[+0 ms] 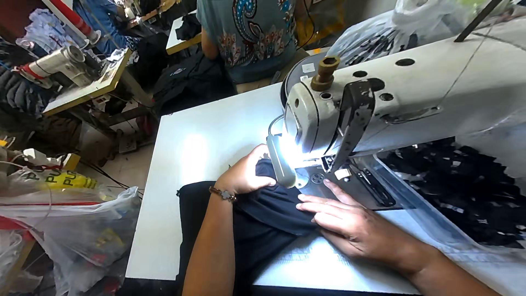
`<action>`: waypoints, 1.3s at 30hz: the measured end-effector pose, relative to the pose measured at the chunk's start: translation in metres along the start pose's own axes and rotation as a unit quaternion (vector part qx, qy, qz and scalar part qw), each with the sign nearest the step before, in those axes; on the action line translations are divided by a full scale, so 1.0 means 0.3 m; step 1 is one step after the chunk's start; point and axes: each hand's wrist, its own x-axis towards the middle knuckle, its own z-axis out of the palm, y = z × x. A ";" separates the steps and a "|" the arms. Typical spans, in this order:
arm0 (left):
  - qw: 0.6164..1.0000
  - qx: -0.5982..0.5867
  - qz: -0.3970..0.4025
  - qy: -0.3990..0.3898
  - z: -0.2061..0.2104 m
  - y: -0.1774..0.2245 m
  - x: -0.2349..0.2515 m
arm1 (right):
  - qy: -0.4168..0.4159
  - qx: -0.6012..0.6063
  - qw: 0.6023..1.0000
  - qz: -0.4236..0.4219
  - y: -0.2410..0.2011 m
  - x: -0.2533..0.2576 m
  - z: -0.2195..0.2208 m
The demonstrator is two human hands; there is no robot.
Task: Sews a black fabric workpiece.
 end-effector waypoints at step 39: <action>0.918 0.308 -0.199 0.151 0.185 -0.006 0.145 | 0.036 -0.060 0.998 0.004 -0.011 -0.011 0.007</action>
